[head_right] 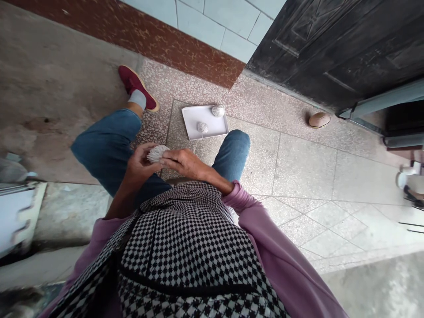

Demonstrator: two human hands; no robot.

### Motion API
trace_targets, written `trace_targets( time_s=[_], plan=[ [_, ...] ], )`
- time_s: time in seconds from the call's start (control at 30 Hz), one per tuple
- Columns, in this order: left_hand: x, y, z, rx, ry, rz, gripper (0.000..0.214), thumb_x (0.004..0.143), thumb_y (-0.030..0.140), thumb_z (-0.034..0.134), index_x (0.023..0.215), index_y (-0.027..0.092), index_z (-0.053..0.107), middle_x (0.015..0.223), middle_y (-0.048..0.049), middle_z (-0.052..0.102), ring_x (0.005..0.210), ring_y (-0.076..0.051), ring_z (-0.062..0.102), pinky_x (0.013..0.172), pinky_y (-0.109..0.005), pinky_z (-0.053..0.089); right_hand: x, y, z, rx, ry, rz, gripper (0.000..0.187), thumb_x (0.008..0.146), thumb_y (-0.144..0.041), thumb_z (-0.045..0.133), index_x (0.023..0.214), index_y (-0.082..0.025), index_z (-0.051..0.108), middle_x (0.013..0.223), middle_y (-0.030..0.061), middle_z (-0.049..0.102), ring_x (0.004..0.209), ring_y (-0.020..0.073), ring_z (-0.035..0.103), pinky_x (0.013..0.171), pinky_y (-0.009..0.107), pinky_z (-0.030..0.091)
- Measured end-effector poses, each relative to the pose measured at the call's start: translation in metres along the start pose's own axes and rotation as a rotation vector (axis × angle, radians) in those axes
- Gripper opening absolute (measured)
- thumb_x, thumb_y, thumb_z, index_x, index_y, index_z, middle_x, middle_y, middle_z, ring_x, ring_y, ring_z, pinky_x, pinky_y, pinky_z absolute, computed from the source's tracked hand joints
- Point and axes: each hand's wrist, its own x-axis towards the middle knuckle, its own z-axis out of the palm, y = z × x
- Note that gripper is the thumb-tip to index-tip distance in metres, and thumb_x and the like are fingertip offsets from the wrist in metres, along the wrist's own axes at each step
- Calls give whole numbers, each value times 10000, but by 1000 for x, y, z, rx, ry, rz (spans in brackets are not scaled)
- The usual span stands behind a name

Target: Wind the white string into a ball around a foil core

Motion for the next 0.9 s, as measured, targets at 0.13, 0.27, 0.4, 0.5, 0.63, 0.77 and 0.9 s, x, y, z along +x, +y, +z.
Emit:
trace_targets(
  time_s=[0.13,0.27,0.4,0.5,0.63,0.77,0.9],
  plan=[
    [-10,15,-2,10,-194,-48,770,752,484,1123,1422,236,837,1358,-109,890,1244,-391,862,1065,-495,755,25,10,-21,14,91,-83,673,1286,-780,843,938,-224,691,873,-3,610,869,205,550,879,337,491],
    [-14,24,-3,-139,-299,-28,862,763,491,1162,1508,237,810,1444,-147,885,1261,-409,865,1079,-520,759,38,28,-14,112,143,-6,705,1259,-759,915,892,-240,609,859,-23,512,873,194,484,828,322,437],
    [-16,22,4,-211,-273,-96,953,717,528,1198,1540,256,802,1417,-147,903,1274,-423,865,1083,-524,762,38,40,1,253,186,-4,760,1210,-804,966,883,-249,562,860,-32,492,859,187,444,801,314,420],
    [-17,18,11,-228,-247,-136,849,810,648,1140,1505,273,828,1344,-126,914,1309,-438,869,1128,-562,764,38,42,5,283,205,17,796,1175,-862,980,886,-256,553,863,-23,501,870,197,446,794,314,428],
    [-15,14,12,-327,-204,-126,766,833,623,1150,1441,272,844,1300,-119,930,1271,-422,893,1149,-586,772,38,42,8,250,255,65,798,1228,-862,902,851,-263,533,846,-16,479,878,208,455,792,313,437],
    [-9,16,-3,-485,-92,-50,731,829,578,1167,1401,259,842,1308,-139,932,1350,-436,889,1239,-642,759,33,42,21,201,218,69,722,1332,-686,809,813,-251,557,839,-2,525,875,212,509,858,332,472],
    [-1,15,-22,-500,73,2,703,902,724,1093,1369,256,854,1416,-155,920,1506,-448,812,1327,-676,717,17,31,40,133,66,94,507,1328,-465,819,903,-241,660,887,23,646,930,259,628,932,359,525]
  ],
)
